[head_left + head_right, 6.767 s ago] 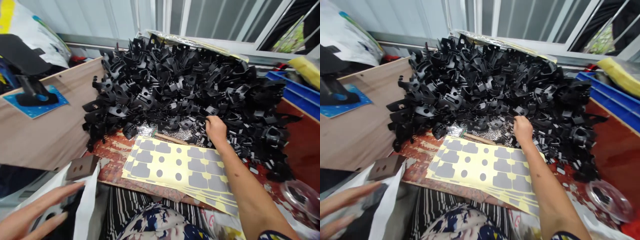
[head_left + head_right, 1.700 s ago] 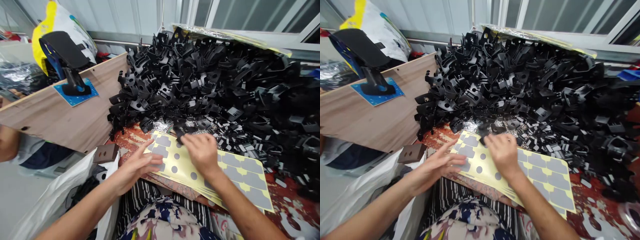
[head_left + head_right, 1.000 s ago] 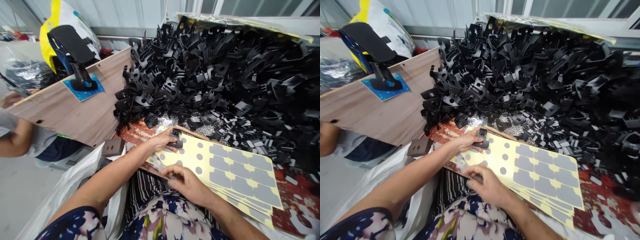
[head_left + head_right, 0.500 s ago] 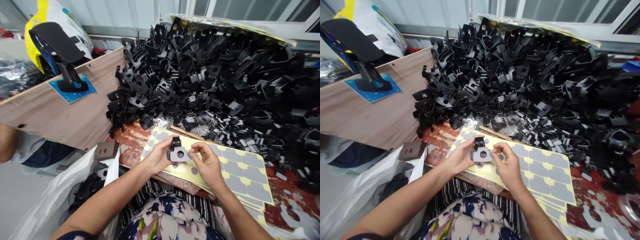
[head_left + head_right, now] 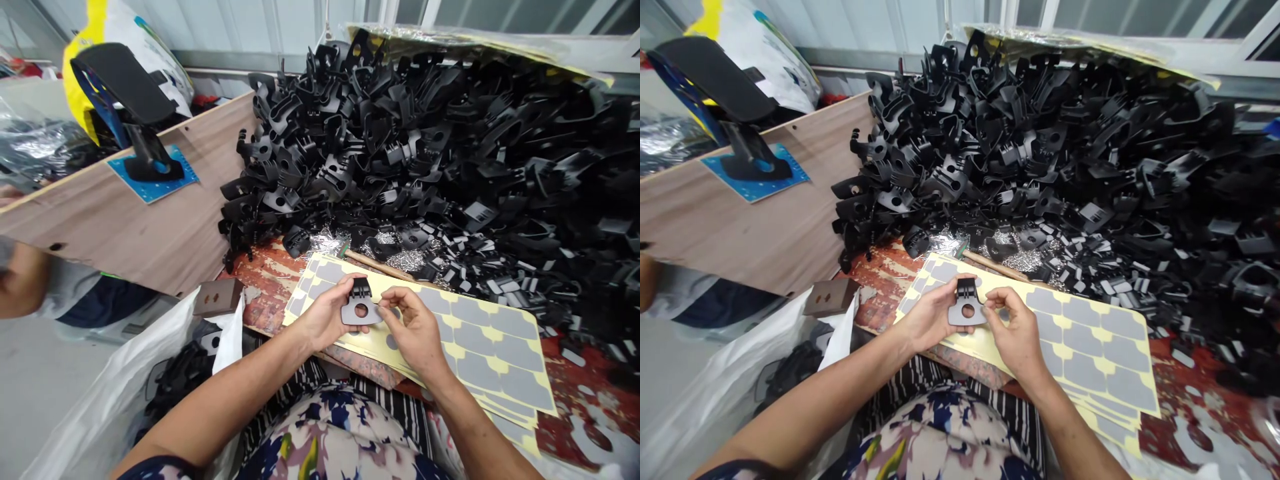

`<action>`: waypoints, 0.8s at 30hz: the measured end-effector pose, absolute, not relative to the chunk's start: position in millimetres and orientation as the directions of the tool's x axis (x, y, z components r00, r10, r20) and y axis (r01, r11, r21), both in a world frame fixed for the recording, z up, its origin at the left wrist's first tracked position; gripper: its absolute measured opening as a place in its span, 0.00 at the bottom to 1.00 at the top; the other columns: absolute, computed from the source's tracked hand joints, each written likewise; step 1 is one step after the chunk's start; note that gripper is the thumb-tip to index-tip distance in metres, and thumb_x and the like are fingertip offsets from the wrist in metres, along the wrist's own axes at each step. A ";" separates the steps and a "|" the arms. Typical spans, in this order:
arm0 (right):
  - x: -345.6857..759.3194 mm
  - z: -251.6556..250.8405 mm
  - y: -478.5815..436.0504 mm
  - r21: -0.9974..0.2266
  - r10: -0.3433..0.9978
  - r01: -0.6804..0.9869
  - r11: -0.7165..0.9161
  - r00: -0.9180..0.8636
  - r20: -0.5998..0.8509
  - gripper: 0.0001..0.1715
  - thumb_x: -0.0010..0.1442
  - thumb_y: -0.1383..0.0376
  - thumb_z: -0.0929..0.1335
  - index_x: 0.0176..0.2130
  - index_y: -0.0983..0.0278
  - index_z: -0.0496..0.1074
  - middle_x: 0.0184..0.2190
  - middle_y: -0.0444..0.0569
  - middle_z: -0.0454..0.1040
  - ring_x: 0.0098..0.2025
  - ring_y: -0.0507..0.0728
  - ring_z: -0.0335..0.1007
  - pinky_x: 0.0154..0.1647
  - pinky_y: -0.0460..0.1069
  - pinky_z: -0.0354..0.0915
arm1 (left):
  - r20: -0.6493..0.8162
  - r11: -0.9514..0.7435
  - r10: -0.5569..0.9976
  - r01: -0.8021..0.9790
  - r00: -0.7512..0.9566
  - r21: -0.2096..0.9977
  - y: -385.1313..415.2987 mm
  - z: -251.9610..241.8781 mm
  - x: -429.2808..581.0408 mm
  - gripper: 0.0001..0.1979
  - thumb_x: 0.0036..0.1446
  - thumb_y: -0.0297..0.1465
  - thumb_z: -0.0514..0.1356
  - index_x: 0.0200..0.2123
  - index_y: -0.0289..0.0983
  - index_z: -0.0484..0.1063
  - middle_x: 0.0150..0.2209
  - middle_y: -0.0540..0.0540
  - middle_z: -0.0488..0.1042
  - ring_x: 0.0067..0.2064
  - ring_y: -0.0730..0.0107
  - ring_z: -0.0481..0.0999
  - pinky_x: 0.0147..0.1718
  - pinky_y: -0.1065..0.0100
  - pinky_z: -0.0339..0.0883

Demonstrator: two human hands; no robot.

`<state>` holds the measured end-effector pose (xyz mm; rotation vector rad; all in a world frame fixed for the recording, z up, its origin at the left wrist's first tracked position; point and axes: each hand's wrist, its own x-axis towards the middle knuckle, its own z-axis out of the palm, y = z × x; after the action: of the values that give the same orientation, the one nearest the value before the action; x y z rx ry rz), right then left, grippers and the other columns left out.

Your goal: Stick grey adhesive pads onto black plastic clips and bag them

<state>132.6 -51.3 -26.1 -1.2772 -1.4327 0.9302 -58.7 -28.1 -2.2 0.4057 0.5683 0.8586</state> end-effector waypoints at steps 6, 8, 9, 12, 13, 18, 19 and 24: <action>129.4 -14.5 -53.8 -0.902 0.971 0.366 0.230 -0.017 0.240 0.07 0.64 0.66 0.70 0.44 0.58 0.73 0.36 0.45 0.75 0.41 0.57 0.74 0.46 0.53 0.69 | -0.278 0.567 0.807 -0.551 0.521 0.613 -32.8 3.4 -59.5 0.27 0.53 0.33 0.69 0.56 0.45 0.67 0.40 0.47 0.72 0.37 0.65 0.75 0.33 0.64 0.75; 126.8 -9.5 -56.1 -0.846 0.951 0.444 0.294 -0.045 0.307 0.06 0.65 0.68 0.69 0.43 0.58 0.72 0.36 0.45 0.75 0.40 0.57 0.74 0.44 0.52 0.69 | -0.255 0.515 0.833 -0.519 0.491 0.682 -35.9 3.5 -56.4 0.32 0.48 0.28 0.70 0.57 0.45 0.65 0.41 0.48 0.72 0.36 0.66 0.76 0.32 0.66 0.74; 125.1 -8.4 -57.6 -0.809 0.935 0.483 0.335 -0.064 0.348 0.06 0.66 0.69 0.68 0.43 0.58 0.71 0.36 0.45 0.75 0.39 0.57 0.73 0.43 0.52 0.69 | -0.244 0.475 0.855 -0.501 0.458 0.724 -37.6 2.4 -54.0 0.33 0.48 0.28 0.71 0.56 0.45 0.64 0.41 0.49 0.72 0.35 0.68 0.75 0.31 0.67 0.73; 118.9 -12.0 -64.6 -0.668 0.866 0.584 0.461 -0.130 0.484 0.10 0.67 0.71 0.66 0.47 0.58 0.68 0.39 0.49 0.73 0.42 0.58 0.73 0.44 0.54 0.70 | -0.223 0.358 0.917 -0.439 0.330 0.824 -43.0 -5.1 -43.4 0.29 0.52 0.32 0.72 0.54 0.45 0.63 0.39 0.51 0.69 0.29 0.72 0.71 0.25 0.70 0.69; 116.9 -14.8 -67.7 -0.611 0.837 0.619 0.494 -0.149 0.526 0.13 0.68 0.71 0.65 0.50 0.58 0.67 0.43 0.51 0.73 0.42 0.59 0.73 0.45 0.55 0.71 | -0.222 0.331 0.931 -0.418 0.290 0.846 -44.5 -8.5 -39.3 0.28 0.53 0.33 0.71 0.53 0.46 0.63 0.39 0.51 0.69 0.30 0.72 0.70 0.24 0.71 0.68; 119.3 -20.0 -76.8 -0.347 0.782 0.808 0.477 -0.209 0.588 0.25 0.66 0.68 0.69 0.60 0.59 0.63 0.58 0.62 0.68 0.48 0.66 0.73 0.52 0.65 0.68 | -0.169 0.208 0.974 -0.304 0.148 0.930 -48.0 -9.8 -36.0 0.25 0.50 0.31 0.73 0.49 0.44 0.69 0.42 0.48 0.71 0.39 0.66 0.72 0.33 0.71 0.70; 124.9 -17.1 -74.2 -0.349 0.811 0.828 0.438 -0.197 0.551 0.28 0.64 0.64 0.72 0.61 0.60 0.63 0.57 0.63 0.69 0.51 0.69 0.72 0.52 0.66 0.67 | -0.154 0.185 0.979 -0.262 0.135 0.947 -49.3 -2.4 -44.9 0.24 0.49 0.30 0.73 0.49 0.44 0.70 0.41 0.48 0.71 0.40 0.65 0.72 0.33 0.71 0.70; 167.9 7.8 -27.0 -0.510 0.929 0.785 0.352 -0.228 0.290 0.14 0.66 0.58 0.71 0.50 0.59 0.72 0.43 0.51 0.77 0.45 0.64 0.73 0.45 0.59 0.68 | -0.130 0.120 0.988 0.116 0.085 0.986 -79.1 63.5 -165.9 0.24 0.52 0.34 0.71 0.53 0.49 0.75 0.44 0.46 0.76 0.41 0.57 0.75 0.32 0.69 0.71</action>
<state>167.9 -27.0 7.8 -1.4866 -2.0717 0.3462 -165.9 -79.1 63.5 1.2375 1.2771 0.9940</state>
